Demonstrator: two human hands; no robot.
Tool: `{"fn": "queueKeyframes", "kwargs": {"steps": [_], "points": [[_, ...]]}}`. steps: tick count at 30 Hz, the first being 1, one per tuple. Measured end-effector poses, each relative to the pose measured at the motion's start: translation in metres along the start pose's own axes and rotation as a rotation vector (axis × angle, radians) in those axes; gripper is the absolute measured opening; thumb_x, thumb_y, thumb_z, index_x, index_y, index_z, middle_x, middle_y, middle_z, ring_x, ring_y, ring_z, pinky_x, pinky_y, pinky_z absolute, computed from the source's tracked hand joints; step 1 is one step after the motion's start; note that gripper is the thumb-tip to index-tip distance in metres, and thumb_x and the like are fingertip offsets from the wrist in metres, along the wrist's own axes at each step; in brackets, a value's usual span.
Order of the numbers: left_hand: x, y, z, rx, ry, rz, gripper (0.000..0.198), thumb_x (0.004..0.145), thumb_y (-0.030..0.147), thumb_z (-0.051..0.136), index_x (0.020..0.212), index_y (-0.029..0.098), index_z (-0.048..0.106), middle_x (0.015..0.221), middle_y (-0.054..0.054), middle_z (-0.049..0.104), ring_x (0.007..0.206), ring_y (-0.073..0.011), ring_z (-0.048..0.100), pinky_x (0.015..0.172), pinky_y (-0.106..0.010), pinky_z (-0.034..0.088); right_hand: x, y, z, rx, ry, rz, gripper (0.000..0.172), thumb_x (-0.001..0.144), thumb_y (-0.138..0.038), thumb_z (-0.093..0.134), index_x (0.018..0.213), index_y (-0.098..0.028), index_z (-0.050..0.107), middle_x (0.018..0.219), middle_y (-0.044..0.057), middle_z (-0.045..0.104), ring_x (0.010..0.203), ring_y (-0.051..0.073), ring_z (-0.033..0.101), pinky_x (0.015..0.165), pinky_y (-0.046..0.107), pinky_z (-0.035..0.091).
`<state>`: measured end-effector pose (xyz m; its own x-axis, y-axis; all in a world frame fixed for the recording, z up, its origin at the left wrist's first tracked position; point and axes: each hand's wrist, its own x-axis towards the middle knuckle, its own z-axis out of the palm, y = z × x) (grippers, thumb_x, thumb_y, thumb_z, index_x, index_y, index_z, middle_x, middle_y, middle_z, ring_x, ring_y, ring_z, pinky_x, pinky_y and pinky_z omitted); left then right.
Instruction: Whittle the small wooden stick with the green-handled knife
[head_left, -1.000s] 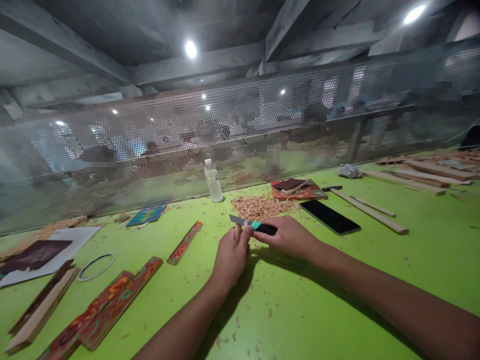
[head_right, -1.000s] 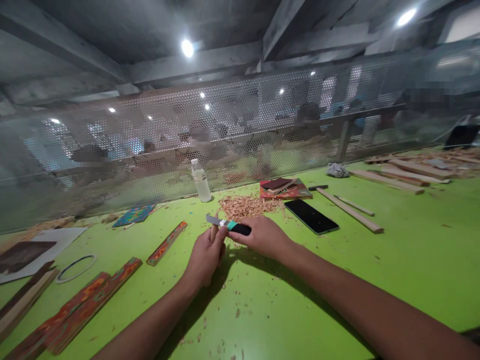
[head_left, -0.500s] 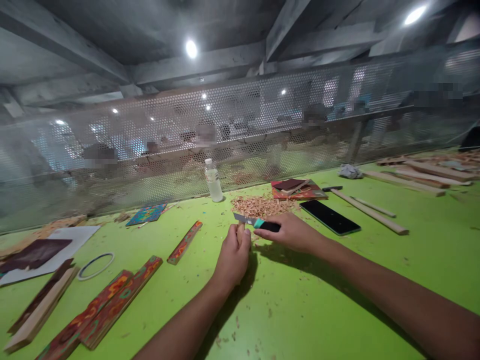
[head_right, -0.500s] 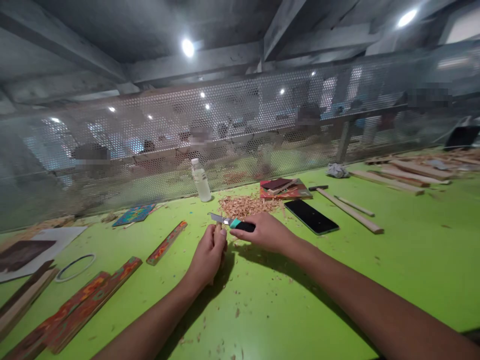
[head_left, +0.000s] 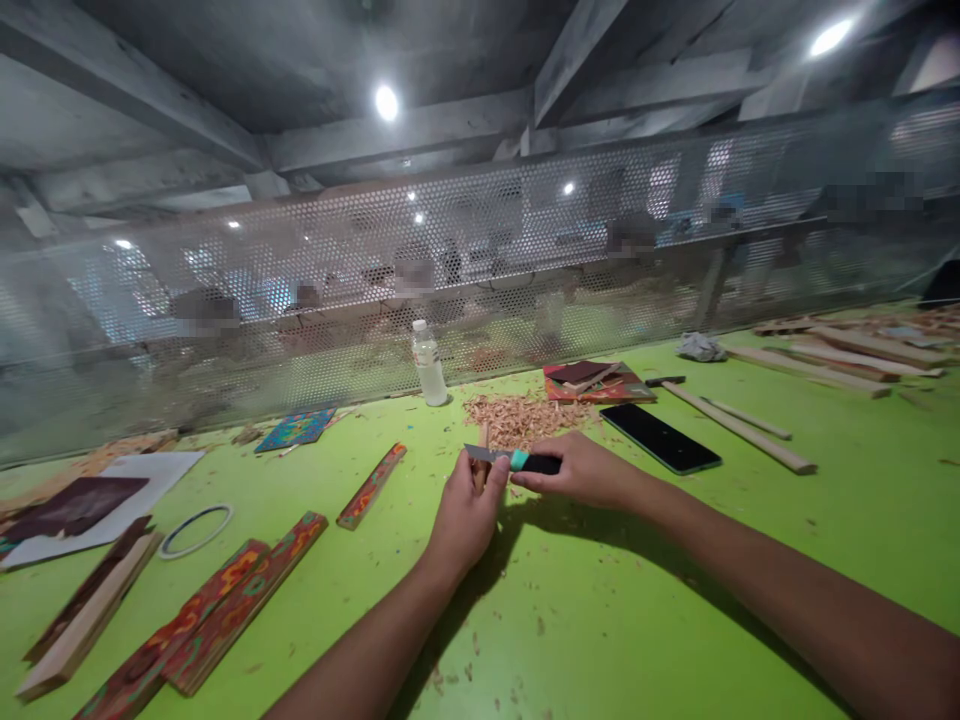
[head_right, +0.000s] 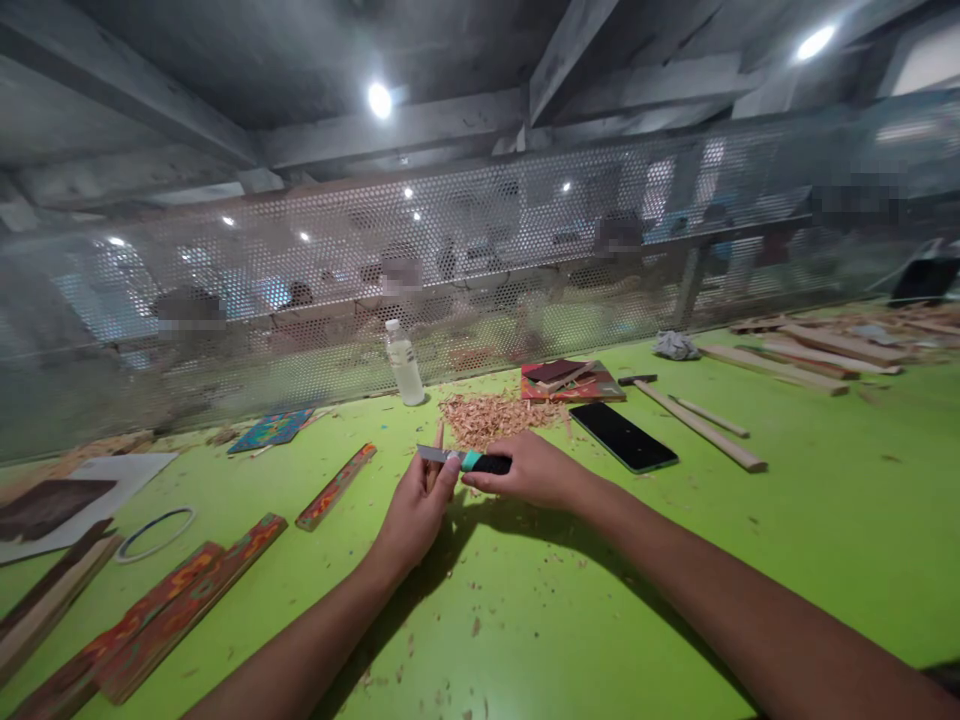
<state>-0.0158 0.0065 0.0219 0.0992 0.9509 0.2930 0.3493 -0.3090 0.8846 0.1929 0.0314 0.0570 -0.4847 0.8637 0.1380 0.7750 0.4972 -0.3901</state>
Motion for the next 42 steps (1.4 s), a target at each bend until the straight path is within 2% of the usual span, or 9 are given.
{"fn": "queueKeyframes", "kwargs": {"steps": [11,17,23,29,36,42], "points": [[0.003,0.002,-0.001,0.114,0.016,-0.061,0.031,0.105,0.045,0.062,0.108,0.016,0.070,0.098,-0.003,0.073,0.081,-0.0177,0.071,0.077,-0.037,0.061,0.001,-0.005,0.008,-0.030,0.102,0.047,0.029,0.103,-0.046,0.066,0.099,-0.018,0.072,0.092,0.001,0.074,0.075,0.015,0.070,0.072,0.033,0.060],[0.001,0.004,-0.001,0.153,0.001,-0.077,0.031,0.105,0.046,0.061,0.106,0.016,0.070,0.094,-0.002,0.072,0.077,-0.0165,0.069,0.074,-0.035,0.060,0.002,0.002,0.004,-0.018,0.177,0.056,0.029,0.104,-0.045,0.064,0.103,-0.017,0.072,0.096,0.002,0.074,0.079,0.016,0.071,0.074,0.035,0.060],[0.000,0.004,-0.002,0.142,-0.015,-0.053,0.031,0.104,0.046,0.063,0.109,0.016,0.069,0.098,-0.003,0.072,0.083,-0.0184,0.071,0.078,-0.037,0.061,0.000,-0.001,0.000,-0.005,0.044,-0.013,0.028,0.103,-0.044,0.067,0.099,-0.016,0.071,0.090,0.000,0.073,0.074,0.015,0.070,0.070,0.032,0.060],[0.001,0.006,-0.003,0.132,-0.004,-0.050,0.031,0.104,0.046,0.063,0.109,0.016,0.070,0.100,-0.004,0.073,0.086,-0.0192,0.071,0.080,-0.039,0.061,0.000,-0.009,0.004,-0.028,0.065,0.026,0.029,0.103,-0.046,0.066,0.098,-0.017,0.072,0.091,0.001,0.074,0.075,0.015,0.070,0.072,0.033,0.060],[0.004,0.001,-0.002,0.094,0.008,-0.083,0.032,0.105,0.046,0.061,0.106,0.016,0.069,0.094,-0.002,0.071,0.077,-0.0165,0.069,0.073,-0.034,0.060,0.002,-0.004,0.005,-0.007,0.144,0.075,0.031,0.104,-0.046,0.064,0.102,-0.016,0.072,0.093,0.001,0.074,0.080,0.017,0.072,0.075,0.036,0.060],[0.005,0.003,-0.003,-0.015,-0.061,-0.087,0.031,0.104,0.044,0.063,0.115,0.016,0.069,0.107,-0.006,0.073,0.088,-0.0194,0.072,0.079,-0.038,0.062,0.000,-0.004,0.005,0.037,0.013,0.019,0.032,0.103,-0.046,0.066,0.098,-0.016,0.072,0.087,0.000,0.073,0.072,0.015,0.070,0.068,0.031,0.060]]}}
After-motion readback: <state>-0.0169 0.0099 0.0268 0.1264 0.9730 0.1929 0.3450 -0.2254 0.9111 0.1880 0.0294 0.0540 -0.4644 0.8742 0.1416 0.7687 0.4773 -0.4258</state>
